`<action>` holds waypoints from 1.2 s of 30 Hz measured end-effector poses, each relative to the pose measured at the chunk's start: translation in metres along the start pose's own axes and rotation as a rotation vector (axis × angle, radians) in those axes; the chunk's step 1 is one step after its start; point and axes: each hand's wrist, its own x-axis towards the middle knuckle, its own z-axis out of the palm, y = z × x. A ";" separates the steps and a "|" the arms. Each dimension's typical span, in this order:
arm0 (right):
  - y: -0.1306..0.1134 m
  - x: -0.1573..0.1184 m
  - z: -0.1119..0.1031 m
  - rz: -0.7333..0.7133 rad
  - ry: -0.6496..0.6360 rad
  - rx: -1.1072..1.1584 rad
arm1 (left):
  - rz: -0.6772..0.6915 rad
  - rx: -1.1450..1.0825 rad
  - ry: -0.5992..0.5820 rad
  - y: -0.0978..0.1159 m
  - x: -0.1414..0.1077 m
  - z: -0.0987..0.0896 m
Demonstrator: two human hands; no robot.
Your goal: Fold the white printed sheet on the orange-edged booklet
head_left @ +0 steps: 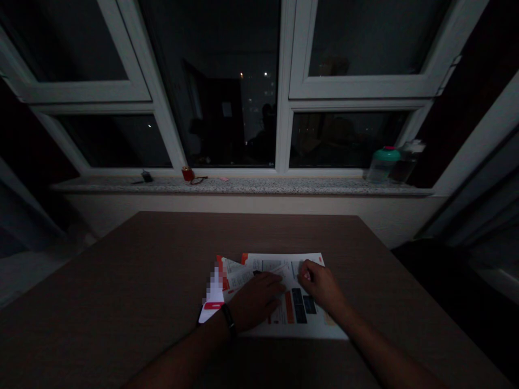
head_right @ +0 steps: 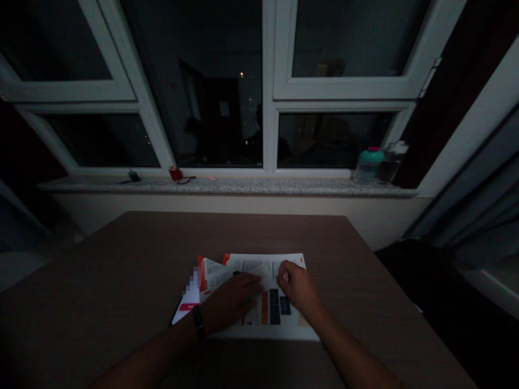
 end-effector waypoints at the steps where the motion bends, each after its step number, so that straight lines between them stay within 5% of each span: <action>1: 0.000 0.000 0.000 0.000 -0.016 -0.016 | -0.005 0.007 -0.003 0.001 0.000 -0.001; 26: 0.002 -0.001 0.003 0.009 -0.089 -0.007 | -0.204 0.125 0.122 -0.011 -0.003 0.011; 36: -0.003 -0.002 0.000 0.008 -0.062 0.027 | -0.194 -0.011 0.129 -0.009 -0.001 0.008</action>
